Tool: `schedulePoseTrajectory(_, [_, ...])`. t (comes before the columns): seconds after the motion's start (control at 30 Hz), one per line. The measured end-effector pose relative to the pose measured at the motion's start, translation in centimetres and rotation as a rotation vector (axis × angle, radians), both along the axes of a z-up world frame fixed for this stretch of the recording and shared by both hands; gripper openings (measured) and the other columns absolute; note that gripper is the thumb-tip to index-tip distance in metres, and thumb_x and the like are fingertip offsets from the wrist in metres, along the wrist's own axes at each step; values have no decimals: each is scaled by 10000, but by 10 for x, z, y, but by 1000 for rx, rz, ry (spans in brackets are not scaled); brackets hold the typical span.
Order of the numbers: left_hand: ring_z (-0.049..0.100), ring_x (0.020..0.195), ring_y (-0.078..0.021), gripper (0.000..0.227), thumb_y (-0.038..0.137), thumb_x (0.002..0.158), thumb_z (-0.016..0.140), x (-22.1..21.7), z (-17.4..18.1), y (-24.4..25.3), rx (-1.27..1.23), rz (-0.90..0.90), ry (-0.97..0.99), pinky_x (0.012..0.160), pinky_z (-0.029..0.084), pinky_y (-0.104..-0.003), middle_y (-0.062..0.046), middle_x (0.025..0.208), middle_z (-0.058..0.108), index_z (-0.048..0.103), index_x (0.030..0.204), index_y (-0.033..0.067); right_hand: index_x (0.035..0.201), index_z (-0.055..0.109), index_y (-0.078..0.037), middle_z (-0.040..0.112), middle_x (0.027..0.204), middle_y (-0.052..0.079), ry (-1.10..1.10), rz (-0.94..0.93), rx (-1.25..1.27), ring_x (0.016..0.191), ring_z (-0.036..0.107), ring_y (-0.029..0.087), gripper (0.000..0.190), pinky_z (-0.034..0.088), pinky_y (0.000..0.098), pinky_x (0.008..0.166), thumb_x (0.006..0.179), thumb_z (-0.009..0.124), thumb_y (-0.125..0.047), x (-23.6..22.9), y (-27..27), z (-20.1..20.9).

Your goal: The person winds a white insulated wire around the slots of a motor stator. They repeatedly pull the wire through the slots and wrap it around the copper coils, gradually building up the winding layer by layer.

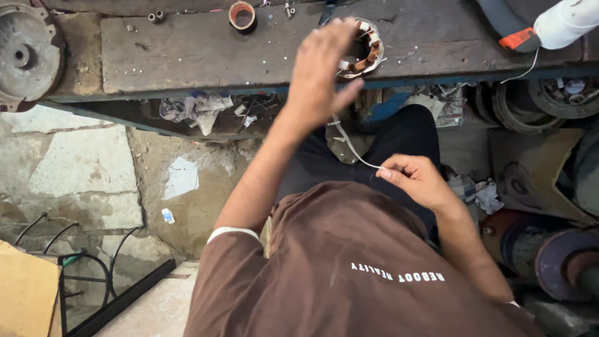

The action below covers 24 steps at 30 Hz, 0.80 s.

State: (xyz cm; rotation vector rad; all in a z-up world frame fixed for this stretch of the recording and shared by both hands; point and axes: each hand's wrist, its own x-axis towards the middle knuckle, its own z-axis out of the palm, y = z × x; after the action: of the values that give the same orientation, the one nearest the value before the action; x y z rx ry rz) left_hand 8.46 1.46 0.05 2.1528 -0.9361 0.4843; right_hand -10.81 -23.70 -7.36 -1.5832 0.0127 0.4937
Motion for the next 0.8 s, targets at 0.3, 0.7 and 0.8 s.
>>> schedulePoseTrajectory(0.3, [643,881,-133,637,375,903,778,-104,-10,-16,-316,-306,978,727,540,-276,-90,1097,664,533,1384,36,1093,694,-1,685,933,-10,-169,-94,-21,829,589,32,161,485,199,717,1010,670,-137,23,6,27])
schedulePoseTrajectory(0.7, [508,623,-32,227,197,1004,697,-98,-14,4,-440,-196,932,549,419,-248,15,680,608,680,885,5,1076,717,0,687,879,25,-268,-86,-263,801,628,94,114,498,240,718,982,673,-49,17,9,36])
schedulePoseTrajectory(0.8, [507,636,-38,206,172,1000,710,-93,-14,8,-514,-61,816,561,419,-241,8,686,605,682,889,0,1102,730,-4,729,907,58,-277,-96,-338,857,694,128,147,532,257,764,993,641,-45,18,6,43])
